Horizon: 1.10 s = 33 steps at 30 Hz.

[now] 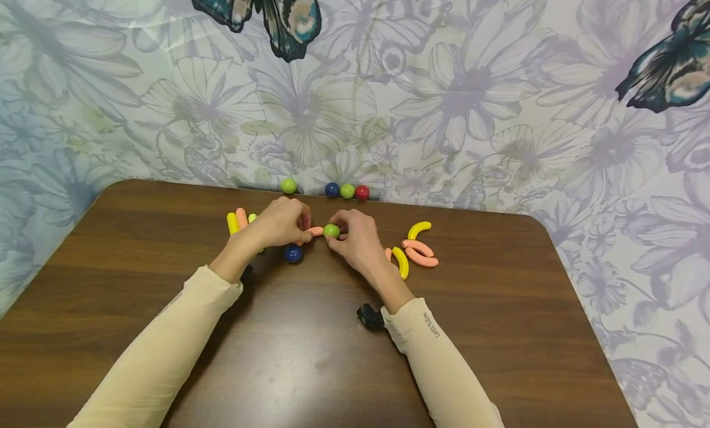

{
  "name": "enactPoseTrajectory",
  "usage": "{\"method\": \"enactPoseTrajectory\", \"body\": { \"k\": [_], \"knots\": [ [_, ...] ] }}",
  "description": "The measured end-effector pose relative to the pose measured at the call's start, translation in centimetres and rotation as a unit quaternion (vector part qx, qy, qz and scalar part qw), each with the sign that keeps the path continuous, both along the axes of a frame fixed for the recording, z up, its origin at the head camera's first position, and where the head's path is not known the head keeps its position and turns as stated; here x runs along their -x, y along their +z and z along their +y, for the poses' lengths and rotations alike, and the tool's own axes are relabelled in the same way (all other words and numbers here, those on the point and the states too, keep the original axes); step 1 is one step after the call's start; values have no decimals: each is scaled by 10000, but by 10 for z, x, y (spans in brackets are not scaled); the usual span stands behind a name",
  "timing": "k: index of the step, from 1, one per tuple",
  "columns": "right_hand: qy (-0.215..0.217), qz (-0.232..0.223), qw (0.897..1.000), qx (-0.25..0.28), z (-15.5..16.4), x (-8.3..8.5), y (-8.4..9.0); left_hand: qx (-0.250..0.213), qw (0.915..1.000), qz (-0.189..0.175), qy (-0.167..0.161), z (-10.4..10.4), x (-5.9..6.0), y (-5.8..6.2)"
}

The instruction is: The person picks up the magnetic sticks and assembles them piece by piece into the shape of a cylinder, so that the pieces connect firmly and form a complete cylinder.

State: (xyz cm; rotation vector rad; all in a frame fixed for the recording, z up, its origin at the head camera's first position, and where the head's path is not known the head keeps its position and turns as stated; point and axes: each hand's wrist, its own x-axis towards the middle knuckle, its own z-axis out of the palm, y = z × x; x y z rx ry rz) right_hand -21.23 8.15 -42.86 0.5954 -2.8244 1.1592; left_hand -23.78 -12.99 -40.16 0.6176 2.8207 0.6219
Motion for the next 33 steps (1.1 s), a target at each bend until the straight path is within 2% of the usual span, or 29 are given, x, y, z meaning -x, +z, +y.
{"method": "enactPoseTrajectory", "body": {
  "k": [11, 25, 33],
  "knots": [
    [30, 12, 10000, 17, 0, 2, -1, -415, 9990, -48, 170, -2, 0, -1],
    [49, -100, 9998, 167, 0, 2, -3, -406, 9988, -278, 61, -3, 2, -3],
    [11, -148, 9997, 202, 2, 2, 0, -373, 9968, -579, 402, -7, 2, -1]
  ]
}}
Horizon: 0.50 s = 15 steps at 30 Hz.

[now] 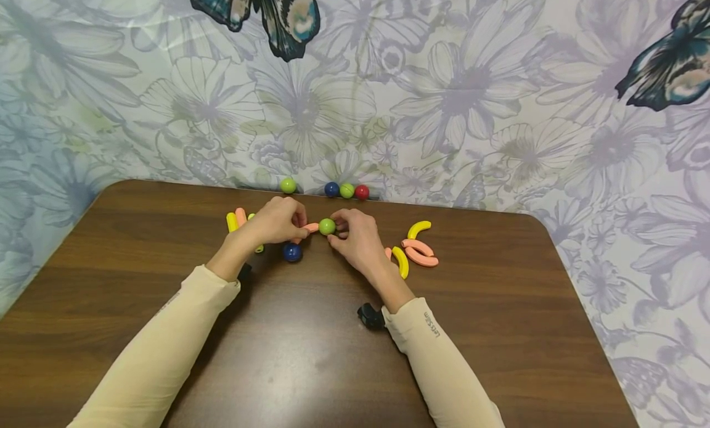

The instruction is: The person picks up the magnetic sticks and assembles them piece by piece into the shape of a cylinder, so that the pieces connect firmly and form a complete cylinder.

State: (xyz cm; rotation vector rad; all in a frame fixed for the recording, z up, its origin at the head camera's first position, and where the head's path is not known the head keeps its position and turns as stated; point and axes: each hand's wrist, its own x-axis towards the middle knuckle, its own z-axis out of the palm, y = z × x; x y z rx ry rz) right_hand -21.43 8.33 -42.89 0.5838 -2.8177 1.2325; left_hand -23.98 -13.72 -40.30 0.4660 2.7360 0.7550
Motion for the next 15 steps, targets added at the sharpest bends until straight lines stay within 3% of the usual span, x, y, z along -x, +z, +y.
{"method": "enactPoseTrajectory", "body": {
  "k": [6, 15],
  "knots": [
    [-119, 269, 9995, -90, 17, -5, 5, 19, 9999, -94, 67, -3, 2, 0],
    [-666, 582, 9960, -147, 70, -27, 12, 19, 9999, -142, -18, -4, 2, 1]
  ]
}}
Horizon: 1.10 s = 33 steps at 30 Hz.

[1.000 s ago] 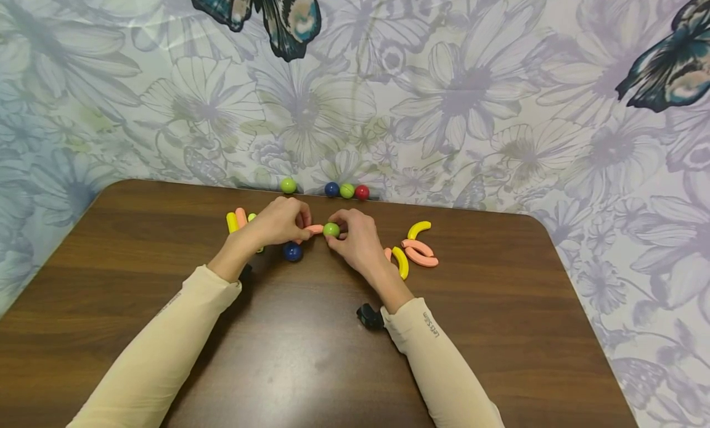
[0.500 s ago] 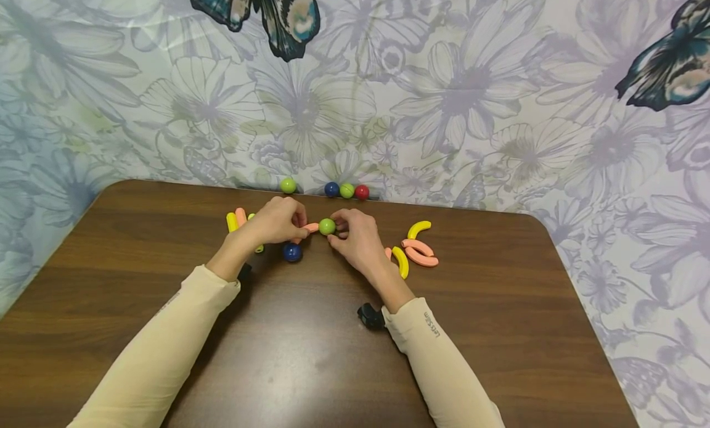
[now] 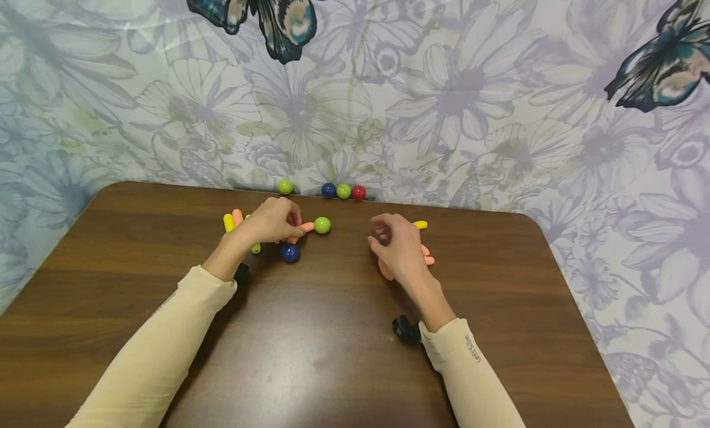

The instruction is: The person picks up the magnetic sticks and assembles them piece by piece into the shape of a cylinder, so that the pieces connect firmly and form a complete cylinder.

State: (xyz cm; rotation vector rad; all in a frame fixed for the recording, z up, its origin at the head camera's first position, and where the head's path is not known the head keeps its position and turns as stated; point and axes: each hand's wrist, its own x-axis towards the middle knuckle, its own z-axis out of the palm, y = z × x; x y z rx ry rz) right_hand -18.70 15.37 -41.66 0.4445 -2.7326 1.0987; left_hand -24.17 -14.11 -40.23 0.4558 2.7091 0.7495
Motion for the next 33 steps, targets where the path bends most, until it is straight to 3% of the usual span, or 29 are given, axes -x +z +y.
{"method": "enactPoseTrajectory", "body": {
  "k": [12, 26, 33],
  "knots": [
    [-563, 56, 9945, -880, 38, -30, -1, -60, 9999, -101, 8, 0, 0, 1],
    [-705, -390, 9823, -1689, 36, -38, -1, -84, 9999, -96, -6, 0, 1, -1],
    [-725, -392, 9822, -1689, 36, -36, 1, -111, 9999, -83, -12, 0, 2, -1]
  ]
}}
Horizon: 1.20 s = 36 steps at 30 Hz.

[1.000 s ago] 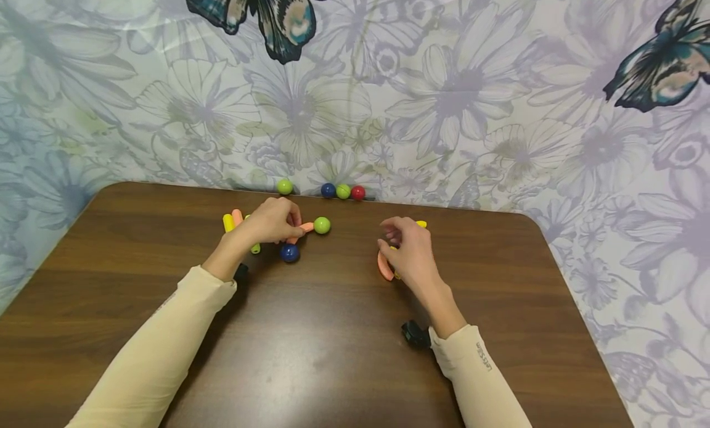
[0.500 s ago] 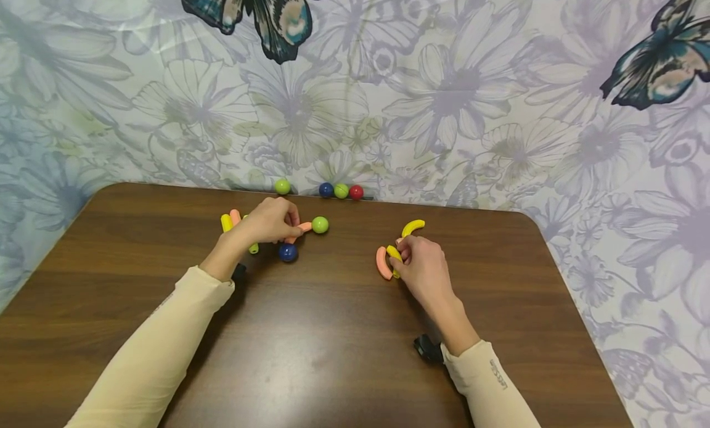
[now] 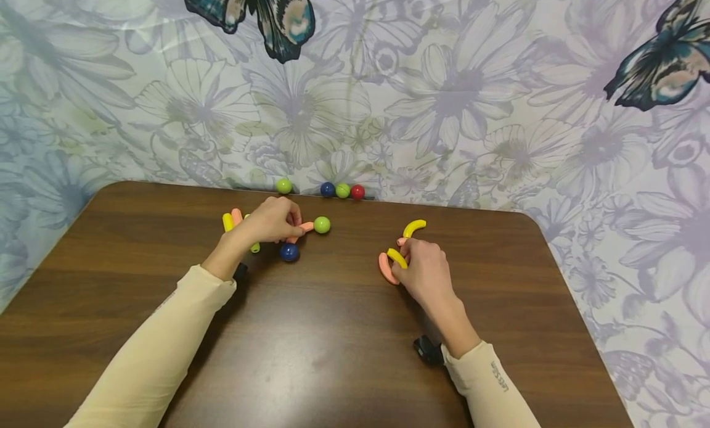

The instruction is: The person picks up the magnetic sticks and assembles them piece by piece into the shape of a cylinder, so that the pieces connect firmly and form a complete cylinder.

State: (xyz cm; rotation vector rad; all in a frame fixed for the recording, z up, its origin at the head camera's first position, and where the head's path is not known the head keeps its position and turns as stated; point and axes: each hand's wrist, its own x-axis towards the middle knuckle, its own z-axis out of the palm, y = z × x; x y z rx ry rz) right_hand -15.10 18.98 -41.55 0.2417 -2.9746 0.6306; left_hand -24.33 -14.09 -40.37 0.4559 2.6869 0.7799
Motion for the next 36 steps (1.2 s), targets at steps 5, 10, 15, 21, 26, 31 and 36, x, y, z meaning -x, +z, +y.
{"method": "enactPoseTrajectory", "body": {
  "k": [5, 10, 15, 21, 26, 31, 36],
  "knots": [
    [51, 133, 9998, 125, 0, 1, 1, -12, 10000, -4, 5, 0, 0, -1],
    [108, 511, 9982, 282, -4, 4, 4, -30, 10000, -1, -15, 1, -1, -1],
    [104, 502, 9973, 530, -18, 7, 10, -23, 10000, 18, -22, 2, -2, 1],
    [207, 401, 9972, 595, -44, 18, 11, -26, 10000, 3, 46, 4, -4, 1],
    [370, 443, 9964, 617, -66, 32, 7, 28, 9999, 110, 78, 4, -3, 0],
    [315, 240, 9974, 609, -87, 43, 5, 11, 9998, 205, 76, 4, -2, 0],
    [144, -3, 9978, 650, -97, 49, 3, -42, 9997, 205, 93, 4, -1, 1]
  ]
}}
